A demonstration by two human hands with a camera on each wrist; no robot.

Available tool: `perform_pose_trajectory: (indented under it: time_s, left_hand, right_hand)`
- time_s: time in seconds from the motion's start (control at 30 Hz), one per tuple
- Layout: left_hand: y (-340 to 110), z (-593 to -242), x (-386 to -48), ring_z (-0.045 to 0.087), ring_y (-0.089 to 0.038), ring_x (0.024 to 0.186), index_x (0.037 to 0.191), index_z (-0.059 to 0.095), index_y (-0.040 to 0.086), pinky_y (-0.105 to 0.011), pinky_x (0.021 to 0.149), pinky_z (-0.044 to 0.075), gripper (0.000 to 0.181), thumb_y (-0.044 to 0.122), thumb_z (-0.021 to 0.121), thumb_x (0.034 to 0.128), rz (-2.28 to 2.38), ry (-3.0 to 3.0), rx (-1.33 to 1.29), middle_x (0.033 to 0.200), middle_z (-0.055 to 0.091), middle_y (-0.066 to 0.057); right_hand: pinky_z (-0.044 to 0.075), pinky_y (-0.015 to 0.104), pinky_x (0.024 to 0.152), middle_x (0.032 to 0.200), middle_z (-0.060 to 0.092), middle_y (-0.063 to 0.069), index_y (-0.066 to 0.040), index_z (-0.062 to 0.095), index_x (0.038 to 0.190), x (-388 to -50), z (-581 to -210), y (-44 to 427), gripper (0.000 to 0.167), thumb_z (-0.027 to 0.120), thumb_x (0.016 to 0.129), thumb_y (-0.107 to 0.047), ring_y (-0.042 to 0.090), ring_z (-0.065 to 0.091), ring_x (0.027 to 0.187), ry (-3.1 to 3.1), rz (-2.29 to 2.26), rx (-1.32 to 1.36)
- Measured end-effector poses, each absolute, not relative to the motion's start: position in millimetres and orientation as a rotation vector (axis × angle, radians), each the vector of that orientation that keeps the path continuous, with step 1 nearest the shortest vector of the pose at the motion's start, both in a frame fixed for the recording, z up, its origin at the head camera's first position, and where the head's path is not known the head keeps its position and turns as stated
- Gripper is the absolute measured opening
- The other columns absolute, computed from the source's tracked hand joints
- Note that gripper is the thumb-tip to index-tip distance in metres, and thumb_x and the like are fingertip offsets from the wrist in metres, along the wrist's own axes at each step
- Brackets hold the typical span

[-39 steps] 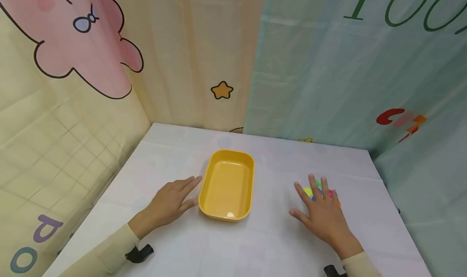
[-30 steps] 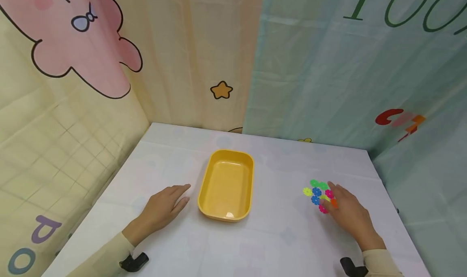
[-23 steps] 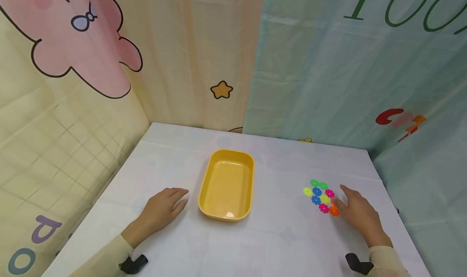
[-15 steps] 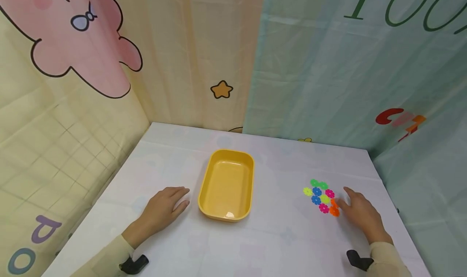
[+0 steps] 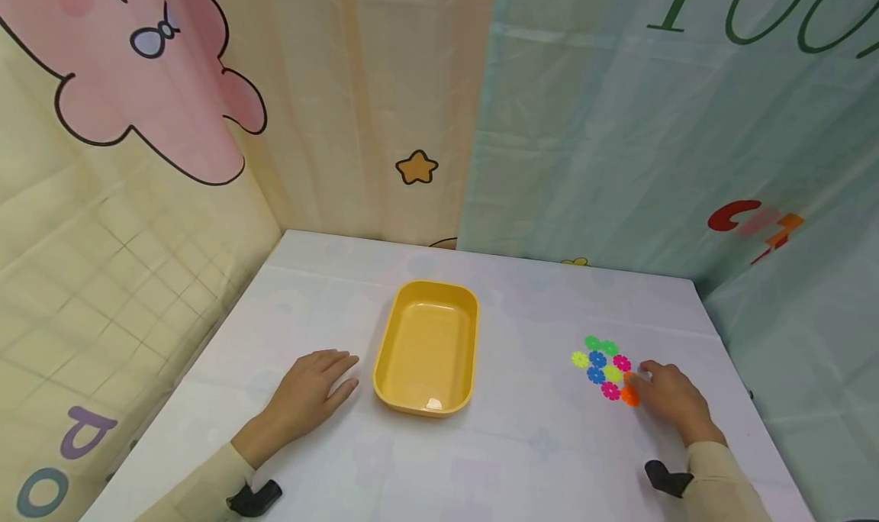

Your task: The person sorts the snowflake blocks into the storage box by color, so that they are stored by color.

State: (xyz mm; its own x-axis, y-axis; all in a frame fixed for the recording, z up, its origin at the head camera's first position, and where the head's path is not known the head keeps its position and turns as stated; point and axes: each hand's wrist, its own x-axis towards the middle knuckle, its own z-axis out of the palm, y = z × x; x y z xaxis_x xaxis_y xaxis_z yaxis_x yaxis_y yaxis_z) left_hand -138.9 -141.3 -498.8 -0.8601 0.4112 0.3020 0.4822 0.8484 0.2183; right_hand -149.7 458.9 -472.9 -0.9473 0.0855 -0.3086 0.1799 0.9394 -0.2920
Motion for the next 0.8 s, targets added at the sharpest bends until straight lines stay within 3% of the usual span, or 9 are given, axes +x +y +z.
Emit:
perform_pose_trajectory:
  time_s: [0.5, 0.8]
  left_hand:
    - [-141.2, -500.6, -138.8, 0.062, -0.032, 0.120, 0.126, 0.072, 0.012, -0.053, 0.103, 0.046, 0.037, 0.034, 0.071, 0.0957, -0.402, -2.777, -0.709, 0.125, 0.071, -0.010]
    - [-141.4, -502.5, -138.7, 0.061, -0.030, 0.120, 0.126, 0.071, 0.013, -0.055, 0.106, 0.042, 0.038, 0.035, 0.071, 0.0958, -0.393, -2.774, -0.709, 0.125, 0.071, -0.008]
  right_hand:
    - [0.054, 0.055, 0.078, 0.093, 0.064, 0.023, 0.016, 0.056, 0.115, -151.9, -479.3, 450.0, 0.041, 0.066, 0.095, -0.019, 0.037, 0.059, 0.087, 2.845, -0.472, 0.235]
    - [0.055, 0.052, 0.079, 0.097, 0.060, 0.027, 0.017, 0.051, 0.111, -149.0, -483.5, 450.2, 0.043, 0.065, 0.096, -0.021, 0.039, 0.057, 0.089, 2.819, -0.605, 0.291]
